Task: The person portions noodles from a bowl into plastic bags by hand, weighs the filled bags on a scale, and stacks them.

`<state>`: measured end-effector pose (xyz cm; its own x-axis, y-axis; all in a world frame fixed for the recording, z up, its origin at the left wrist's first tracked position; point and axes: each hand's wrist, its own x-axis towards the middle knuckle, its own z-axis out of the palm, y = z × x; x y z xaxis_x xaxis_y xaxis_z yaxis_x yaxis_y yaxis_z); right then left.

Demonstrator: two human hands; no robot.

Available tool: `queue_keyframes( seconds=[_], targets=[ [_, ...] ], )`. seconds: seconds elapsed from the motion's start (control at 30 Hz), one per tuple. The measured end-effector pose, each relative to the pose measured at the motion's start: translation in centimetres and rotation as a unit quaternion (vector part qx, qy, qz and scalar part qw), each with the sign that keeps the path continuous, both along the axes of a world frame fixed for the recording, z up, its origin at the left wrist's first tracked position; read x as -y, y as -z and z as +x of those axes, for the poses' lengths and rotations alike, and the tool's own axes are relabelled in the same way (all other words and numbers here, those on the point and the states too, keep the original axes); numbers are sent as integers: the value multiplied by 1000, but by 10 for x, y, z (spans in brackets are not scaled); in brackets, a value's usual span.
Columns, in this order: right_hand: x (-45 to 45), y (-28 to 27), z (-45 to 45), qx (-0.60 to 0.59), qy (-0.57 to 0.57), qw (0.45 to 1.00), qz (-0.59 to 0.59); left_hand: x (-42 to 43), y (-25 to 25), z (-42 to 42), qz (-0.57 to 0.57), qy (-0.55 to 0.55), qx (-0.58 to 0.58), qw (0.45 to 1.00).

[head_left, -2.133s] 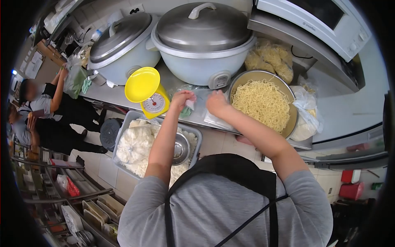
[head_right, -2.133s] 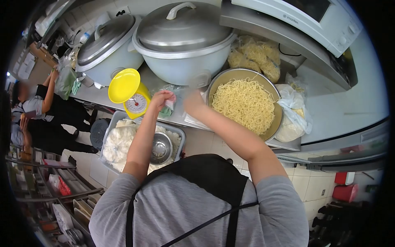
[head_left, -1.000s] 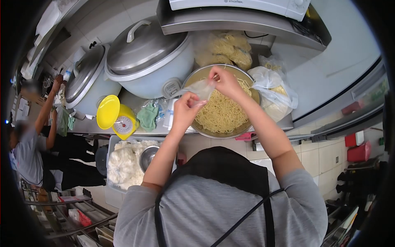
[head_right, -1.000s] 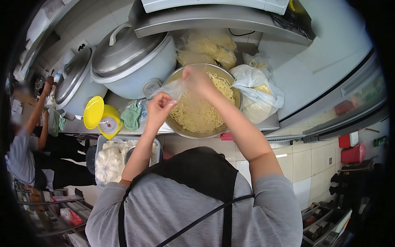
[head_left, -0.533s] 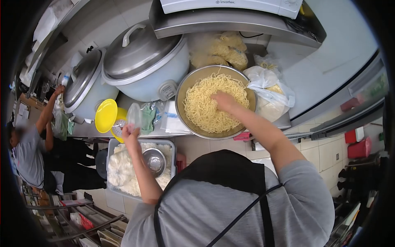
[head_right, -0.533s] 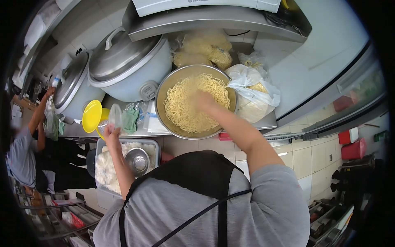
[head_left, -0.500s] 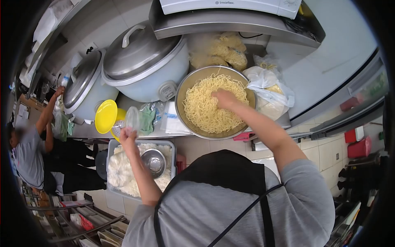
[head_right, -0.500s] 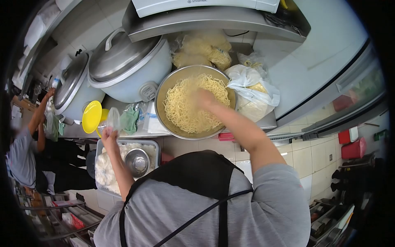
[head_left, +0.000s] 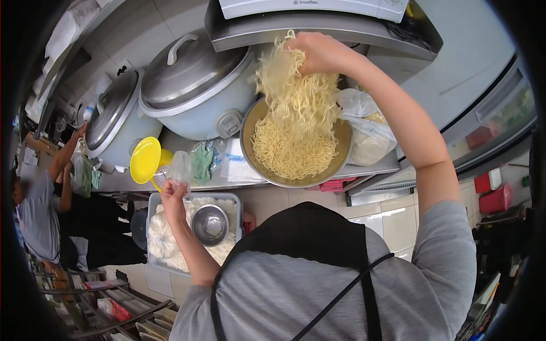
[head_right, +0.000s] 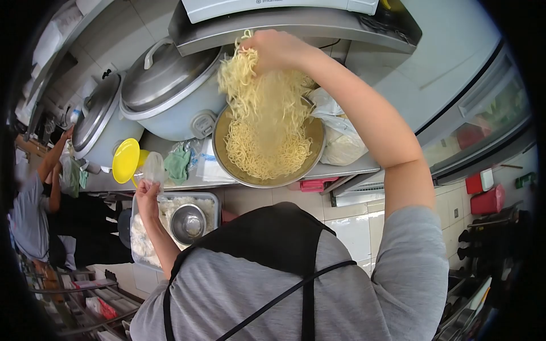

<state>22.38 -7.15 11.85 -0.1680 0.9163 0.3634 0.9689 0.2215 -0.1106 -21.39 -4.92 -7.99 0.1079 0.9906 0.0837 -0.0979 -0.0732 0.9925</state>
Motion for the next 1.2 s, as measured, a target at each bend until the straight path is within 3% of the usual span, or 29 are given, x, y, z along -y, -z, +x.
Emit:
queue_keyframes(
  seconds=[0.1, 0.13, 0.2, 0.27, 0.4, 0.47, 0.5, 0.6, 0.67, 0.73, 0.77, 0.87, 0.93, 1.0, 1.07, 1.17, 1.2],
  targets=[
    [8, -15, -8, -112, -1, 991, -80, 6, -4, 4, 8, -13, -27, 1000],
    [6, -11, -6, -111, 0, 991, -80, 6, -4, 4, 14, -27, -48, 998],
    [1, 9, -4, -47, -43, 997, 32, 5, -3, 0, 13, -24, -43, 999],
    [-2, 17, -3, -32, -52, 998, -20, 3, -4, -6, 13, -18, -39, 999],
    [5, -2, -4, -132, -24, 991, -15, -1, -4, -11, 27, -1, -33, 999],
    [-2, 9, 0, -163, -92, 979, 81, 0, -8, -9, 36, -2, -32, 999],
    [4, 18, -9, -113, -30, 993, 35, 3, -16, -3, 27, 1, -30, 999],
    [10, 14, -12, -107, -43, 993, -14, 0, -17, -5, 28, 10, -28, 999],
    [7, 15, -10, -170, -46, 983, 53, -3, -16, -4, 36, 15, -27, 999],
    [12, 20, -16, -114, 32, 992, 52, -2, -20, -1, 24, 9, -36, 999],
    [-3, 46, -4, -61, -30, 997, 33, -1, -20, -1, 24, 8, -38, 999],
    [7, 46, -11, -152, -31, 988, 11, -7, -21, 4, 37, 21, -37, 998],
    [0, 72, -11, -188, -25, 982, 18, -7, -22, 3, 33, 13, -44, 998],
    [-11, 111, -11, -177, 46, 971, -156, -9, -24, 4, 32, 20, -40, 998],
    [-11, 147, -21, -63, 25, 947, -314, -11, -25, 11, 33, 31, -34, 998],
    [14, 235, -46, -24, 65, 989, -133, -12, -27, 24, 29, 30, -38, 998],
    [14, 246, -53, -29, 102, 979, -175, -14, -27, 28, 32, 31, -38, 998]
  ],
)
